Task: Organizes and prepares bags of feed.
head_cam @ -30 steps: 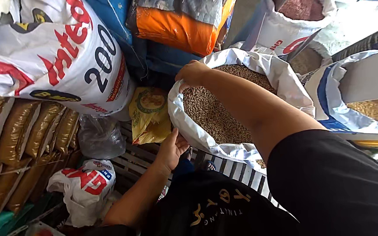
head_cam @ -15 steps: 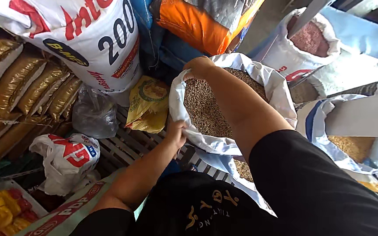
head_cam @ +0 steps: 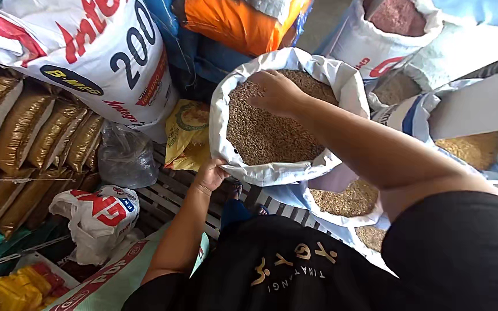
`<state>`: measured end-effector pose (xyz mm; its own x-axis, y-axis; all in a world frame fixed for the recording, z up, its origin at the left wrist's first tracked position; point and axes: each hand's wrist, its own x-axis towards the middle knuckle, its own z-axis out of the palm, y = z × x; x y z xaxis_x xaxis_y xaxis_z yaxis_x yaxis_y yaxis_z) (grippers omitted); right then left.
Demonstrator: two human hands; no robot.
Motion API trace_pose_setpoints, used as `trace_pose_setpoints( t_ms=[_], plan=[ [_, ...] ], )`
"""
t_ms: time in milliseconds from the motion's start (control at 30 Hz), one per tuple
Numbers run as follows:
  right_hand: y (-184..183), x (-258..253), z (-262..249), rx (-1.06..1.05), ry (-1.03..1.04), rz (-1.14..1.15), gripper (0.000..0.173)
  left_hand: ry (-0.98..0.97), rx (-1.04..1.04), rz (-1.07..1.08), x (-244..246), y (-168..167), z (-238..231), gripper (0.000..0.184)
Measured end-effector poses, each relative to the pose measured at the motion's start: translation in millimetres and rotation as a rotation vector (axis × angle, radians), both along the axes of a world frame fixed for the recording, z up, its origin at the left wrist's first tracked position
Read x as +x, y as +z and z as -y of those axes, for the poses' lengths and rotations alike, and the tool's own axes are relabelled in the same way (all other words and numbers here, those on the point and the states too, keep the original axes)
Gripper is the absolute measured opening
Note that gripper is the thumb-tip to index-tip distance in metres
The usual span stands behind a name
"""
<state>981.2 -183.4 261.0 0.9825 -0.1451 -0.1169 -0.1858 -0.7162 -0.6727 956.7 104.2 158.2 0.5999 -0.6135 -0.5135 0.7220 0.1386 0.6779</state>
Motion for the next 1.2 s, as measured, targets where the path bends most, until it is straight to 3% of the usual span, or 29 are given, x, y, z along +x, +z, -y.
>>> trace_pose_setpoints(
  t_ms=[133,267,367,433,533,600,700,800,900,1033,1133,1200],
  plan=[
    [30.9,-151.6,-10.9,0.650,-0.165,-0.372,0.033,-0.079,0.497,0.032,-18.3,45.0,4.8,0.042],
    [4.3,-246.9,-22.8,0.984,-0.443,-0.658,0.058,-0.105,0.503,-0.001,-54.7,65.3,16.7,0.049],
    [-7.2,-257.8,-38.6,1.113,-0.634,-0.553,0.070,0.002,0.478,-0.063,-74.4,71.1,35.3,0.050],
    [-10.1,-242.4,-44.6,1.262,-0.784,-0.444,0.086,0.034,0.505,-0.091,-78.7,74.0,47.2,0.054],
    [-23.1,-215.3,-49.8,1.382,-0.938,-0.393,0.094,0.017,0.548,-0.079,-79.2,75.4,55.8,0.062],
    [-39.6,-203.4,-56.2,1.422,-1.020,-0.354,0.084,0.020,0.570,-0.054,-80.0,71.3,57.4,0.056],
    [-45.2,-197.3,-63.0,1.474,-1.135,-0.228,0.046,0.060,0.559,-0.038,-80.7,66.6,62.4,0.033],
    [-52.3,-215.1,-64.2,1.642,-1.072,-0.052,0.037,0.138,0.476,-0.036,-90.6,57.2,66.5,0.024],
    [-90.3,-248.9,-61.7,1.786,-0.748,0.134,0.035,0.205,0.240,0.013,-101.6,30.8,67.4,0.025],
    [-153.2,-263.9,-46.1,1.708,-0.296,0.208,0.041,0.082,-0.201,0.140,-102.1,-33.6,51.4,0.027],
    [-168.7,-256.1,-32.6,1.674,-0.133,0.229,0.044,-0.011,-0.250,0.102,-83.1,-49.7,50.5,0.026],
    [-164.4,-258.5,-34.5,1.663,-0.180,0.194,0.045,-0.080,-0.244,0.076,-75.3,-53.9,45.0,0.025]
  ],
)
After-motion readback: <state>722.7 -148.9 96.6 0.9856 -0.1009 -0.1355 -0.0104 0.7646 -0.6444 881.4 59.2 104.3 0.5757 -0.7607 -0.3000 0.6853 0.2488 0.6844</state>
